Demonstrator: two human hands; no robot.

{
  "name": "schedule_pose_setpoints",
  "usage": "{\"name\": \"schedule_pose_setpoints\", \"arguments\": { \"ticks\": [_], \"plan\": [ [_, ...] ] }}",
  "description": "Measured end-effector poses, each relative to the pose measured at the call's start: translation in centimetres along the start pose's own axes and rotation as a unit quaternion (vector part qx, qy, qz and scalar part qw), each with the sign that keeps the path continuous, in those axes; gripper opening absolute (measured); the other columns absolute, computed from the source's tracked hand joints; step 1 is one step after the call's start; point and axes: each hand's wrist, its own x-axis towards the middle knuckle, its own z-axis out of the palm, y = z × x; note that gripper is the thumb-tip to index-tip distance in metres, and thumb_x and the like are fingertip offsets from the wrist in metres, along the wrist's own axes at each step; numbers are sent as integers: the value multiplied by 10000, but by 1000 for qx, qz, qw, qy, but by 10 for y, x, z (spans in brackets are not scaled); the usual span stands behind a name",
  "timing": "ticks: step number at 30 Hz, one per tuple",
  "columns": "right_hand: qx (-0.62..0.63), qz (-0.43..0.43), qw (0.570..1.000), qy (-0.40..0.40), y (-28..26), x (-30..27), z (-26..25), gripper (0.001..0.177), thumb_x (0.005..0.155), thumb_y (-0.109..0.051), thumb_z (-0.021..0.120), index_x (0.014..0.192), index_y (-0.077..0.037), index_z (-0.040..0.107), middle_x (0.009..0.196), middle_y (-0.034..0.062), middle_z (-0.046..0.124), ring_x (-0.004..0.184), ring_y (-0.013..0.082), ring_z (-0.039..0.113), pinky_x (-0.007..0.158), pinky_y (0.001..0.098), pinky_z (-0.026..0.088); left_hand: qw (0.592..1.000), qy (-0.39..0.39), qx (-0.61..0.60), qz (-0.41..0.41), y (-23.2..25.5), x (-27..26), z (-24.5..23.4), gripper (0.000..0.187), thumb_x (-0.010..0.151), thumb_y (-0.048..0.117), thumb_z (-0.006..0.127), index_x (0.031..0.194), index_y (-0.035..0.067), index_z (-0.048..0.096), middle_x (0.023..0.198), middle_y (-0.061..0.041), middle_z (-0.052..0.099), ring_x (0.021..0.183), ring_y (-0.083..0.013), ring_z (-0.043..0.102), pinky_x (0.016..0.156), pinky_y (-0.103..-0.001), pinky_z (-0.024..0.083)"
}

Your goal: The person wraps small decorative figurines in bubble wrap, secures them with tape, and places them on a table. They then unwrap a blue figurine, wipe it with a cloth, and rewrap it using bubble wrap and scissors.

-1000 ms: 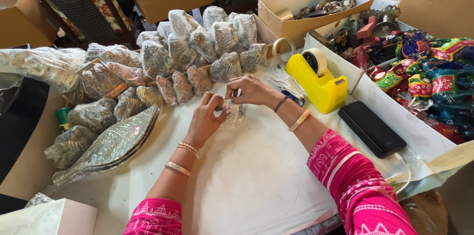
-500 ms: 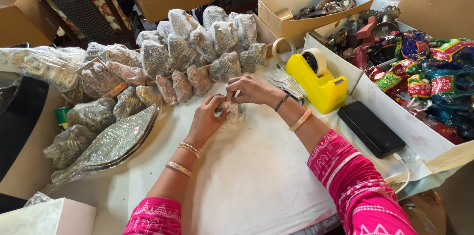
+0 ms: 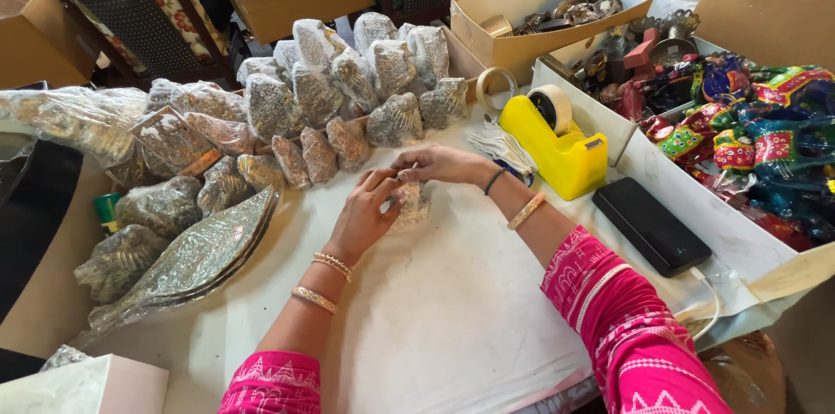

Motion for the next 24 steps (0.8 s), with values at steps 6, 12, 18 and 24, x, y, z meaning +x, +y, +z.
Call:
{"name": "schedule_pose_setpoints", "arguments": {
  "ticks": [6, 12, 18, 24],
  "plan": [
    [153, -49, 985, -64, 19, 3, 0, 465, 911, -226, 737, 1332, -61, 628, 1157, -10, 710, 1064, 70, 628, 955, 272, 525, 1000, 2, -4, -3, 3, 1, -2, 340, 811, 27, 740, 1141, 58, 664, 1210, -124, 628, 1177, -355, 597, 975, -435, 529],
    [106, -21, 994, -13, 11, 5, 7, 429, 896, -200, 764, 1290, -63, 667, 1079, -14, 724, 998, 76, 637, 923, 258, 533, 1000, 13, -21, -13, 0, -2, -1, 388, 788, 13, 753, 1162, 51, 659, 1206, -143, 607, 1159, -368, 597, 955, -431, 530],
    [87, -58, 994, 39, 20, 11, 12, 378, 891, -168, 749, 1250, -60, 703, 1063, -9, 724, 978, 62, 610, 873, 258, 522, 984, -69, -147, -72, -8, 2, -17, 491, 780, -2, 696, 1267, 41, 641, 1273, -130, 585, 1152, -310, 633, 927, -393, 543],
    [40, 1, 998, 54, 1, 4, 12, 365, 904, -193, 769, 1249, -83, 723, 1021, 27, 708, 946, 89, 595, 863, 282, 511, 981, -39, -136, -132, -14, 2, -5, 252, 957, 124, 703, 1197, 45, 700, 1168, -101, 630, 953, -252, 705, 818, -349, 576]
  ]
}}
